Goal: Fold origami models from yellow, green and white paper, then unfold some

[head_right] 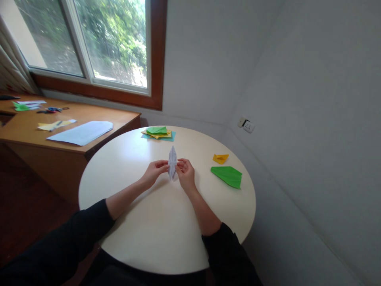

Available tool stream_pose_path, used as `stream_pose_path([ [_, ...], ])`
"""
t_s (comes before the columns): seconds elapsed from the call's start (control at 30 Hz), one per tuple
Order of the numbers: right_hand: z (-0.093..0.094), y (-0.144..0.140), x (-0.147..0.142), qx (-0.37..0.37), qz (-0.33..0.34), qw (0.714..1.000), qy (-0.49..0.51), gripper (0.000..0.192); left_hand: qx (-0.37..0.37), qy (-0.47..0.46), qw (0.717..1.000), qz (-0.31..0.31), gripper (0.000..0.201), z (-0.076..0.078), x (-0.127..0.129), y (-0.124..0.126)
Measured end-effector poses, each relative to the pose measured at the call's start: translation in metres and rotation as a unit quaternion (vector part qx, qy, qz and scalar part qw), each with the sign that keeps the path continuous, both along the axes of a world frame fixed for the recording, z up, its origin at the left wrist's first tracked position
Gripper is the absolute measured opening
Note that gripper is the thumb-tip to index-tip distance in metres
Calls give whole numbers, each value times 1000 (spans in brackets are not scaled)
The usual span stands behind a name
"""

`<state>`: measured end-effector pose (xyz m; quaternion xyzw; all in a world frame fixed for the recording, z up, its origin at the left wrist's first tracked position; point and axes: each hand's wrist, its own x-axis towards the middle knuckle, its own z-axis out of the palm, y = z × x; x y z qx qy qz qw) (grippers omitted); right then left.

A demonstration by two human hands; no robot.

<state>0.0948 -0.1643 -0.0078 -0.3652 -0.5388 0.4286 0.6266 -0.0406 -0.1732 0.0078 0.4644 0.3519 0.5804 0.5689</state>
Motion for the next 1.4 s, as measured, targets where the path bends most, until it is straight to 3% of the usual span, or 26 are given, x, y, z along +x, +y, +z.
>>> stream_pose_path([
  [0.47,-3,5,2,-22,3,999,-28,35,40,43,998,37,20,-6,-2,5],
  [0.67,-1,3,2,-26,14,999,-27,25,38,55,997,42,20,-4,-3,4],
  [0.9,0,2,3,-50,9,998,-21,18,-8,51,999,20,14,-2,-5,4],
  [1.1,-3,3,3,-75,40,996,21,14,-50,15,998,-39,10,3,-7,1],
  [1.4,6,-4,3,-77,87,991,66,11,-32,-29,994,-104,7,3,-11,3],
])
